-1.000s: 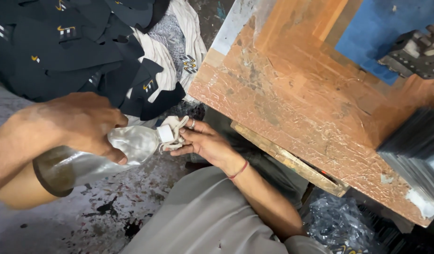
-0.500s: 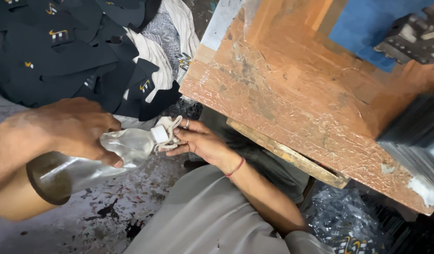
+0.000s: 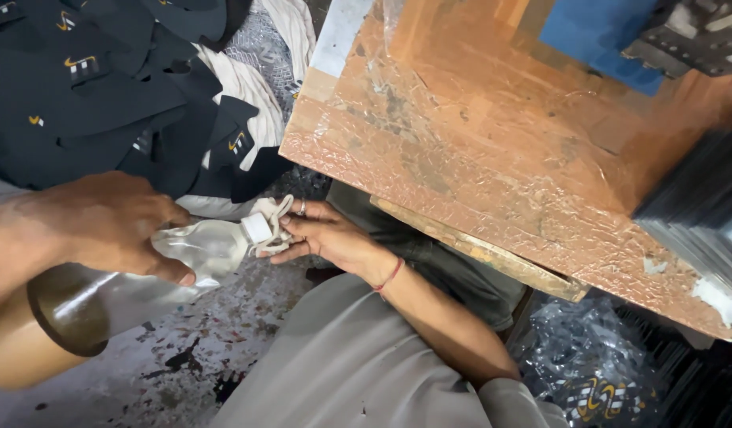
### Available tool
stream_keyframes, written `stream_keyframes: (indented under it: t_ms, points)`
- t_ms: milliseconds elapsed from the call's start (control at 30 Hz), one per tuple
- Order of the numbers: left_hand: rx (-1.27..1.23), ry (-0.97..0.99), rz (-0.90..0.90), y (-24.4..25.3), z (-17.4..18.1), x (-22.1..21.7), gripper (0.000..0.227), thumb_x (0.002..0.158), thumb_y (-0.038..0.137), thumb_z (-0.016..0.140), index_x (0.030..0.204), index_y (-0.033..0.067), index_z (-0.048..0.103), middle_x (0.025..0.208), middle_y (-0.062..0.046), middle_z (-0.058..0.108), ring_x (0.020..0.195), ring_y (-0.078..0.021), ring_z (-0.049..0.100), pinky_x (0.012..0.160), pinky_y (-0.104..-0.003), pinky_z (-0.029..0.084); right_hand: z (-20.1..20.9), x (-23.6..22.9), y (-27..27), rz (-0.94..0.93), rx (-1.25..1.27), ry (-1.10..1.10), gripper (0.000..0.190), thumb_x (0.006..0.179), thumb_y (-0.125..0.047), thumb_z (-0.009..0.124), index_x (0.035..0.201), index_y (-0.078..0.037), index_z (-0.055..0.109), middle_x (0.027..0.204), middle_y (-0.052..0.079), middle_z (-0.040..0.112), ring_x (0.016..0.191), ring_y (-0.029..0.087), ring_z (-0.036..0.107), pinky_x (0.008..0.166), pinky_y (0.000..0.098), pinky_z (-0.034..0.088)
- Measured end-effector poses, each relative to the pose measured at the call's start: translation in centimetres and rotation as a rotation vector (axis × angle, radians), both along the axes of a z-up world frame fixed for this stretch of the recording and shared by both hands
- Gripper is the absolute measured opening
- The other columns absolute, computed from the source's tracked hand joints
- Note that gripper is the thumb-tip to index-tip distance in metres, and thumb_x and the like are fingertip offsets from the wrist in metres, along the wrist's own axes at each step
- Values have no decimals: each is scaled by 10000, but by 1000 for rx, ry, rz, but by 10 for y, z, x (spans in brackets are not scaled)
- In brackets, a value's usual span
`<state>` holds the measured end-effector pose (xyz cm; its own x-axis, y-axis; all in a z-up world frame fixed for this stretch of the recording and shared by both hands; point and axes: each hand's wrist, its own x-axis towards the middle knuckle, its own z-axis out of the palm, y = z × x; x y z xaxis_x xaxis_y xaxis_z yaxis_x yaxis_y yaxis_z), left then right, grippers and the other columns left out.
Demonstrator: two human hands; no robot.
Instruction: The person wipes the surface of a plastic-wrapped sticker sheet using a white cloth. They repeatedly rub the cloth over the printed design to clean the surface, occasionally lifting the sheet to inspect it before continuing the wiping process.
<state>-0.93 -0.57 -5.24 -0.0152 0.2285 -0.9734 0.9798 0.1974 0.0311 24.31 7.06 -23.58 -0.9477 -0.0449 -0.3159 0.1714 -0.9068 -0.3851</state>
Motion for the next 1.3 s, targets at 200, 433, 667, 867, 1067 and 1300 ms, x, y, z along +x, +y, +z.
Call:
stream_keyframes:
  t_ms: [200,433,667,867,1067,1300]
  points:
    - [-3,7,11,-2,-2,-3,952,710,767,739,1441,176,589,1059,-120,805,1102,-283,743,984,-361,570,5,-1,1,12,12,16,366,1130,-135,459,1460,18,500,1346,160,635,1186,398,680,1000,483,592]
    - [-23,40,38,2,6,2,950,706,746,757,1457,192,578,1067,-110,796,1113,-274,743,996,-360,572,9,-1,3,22,-3,33,371,1131,-141,463,1465,15,499,1336,170,644,1187,401,678,997,474,593]
    - [-11,35,69,-9,-8,-5,944,706,745,762,1458,204,581,1048,-101,836,1108,-271,758,989,-368,578,34,-2,4,-17,183,-57,345,1104,-115,483,1415,21,545,1280,137,658,1133,326,699,934,451,578]
    - [-63,-70,283,-23,-31,-16,1025,688,680,777,1538,237,415,1100,-4,802,1024,-247,762,899,-432,582,70,-1,9,-97,481,-61,352,1103,-127,480,1398,48,559,1210,115,673,1085,233,706,871,422,611]
    - [9,-22,21,-7,-5,-2,777,752,697,740,1379,254,627,1043,-69,782,1084,-250,727,965,-374,558,79,-1,10,-59,497,-69,351,1105,-96,480,1412,58,552,1233,124,665,1098,225,695,862,415,615]
    - [23,-33,93,-4,-2,3,781,716,669,788,1353,241,643,969,-31,843,1059,-225,761,934,-378,564,86,4,21,61,446,0,446,1080,-45,493,1522,10,474,1361,137,615,1197,221,655,976,395,600]
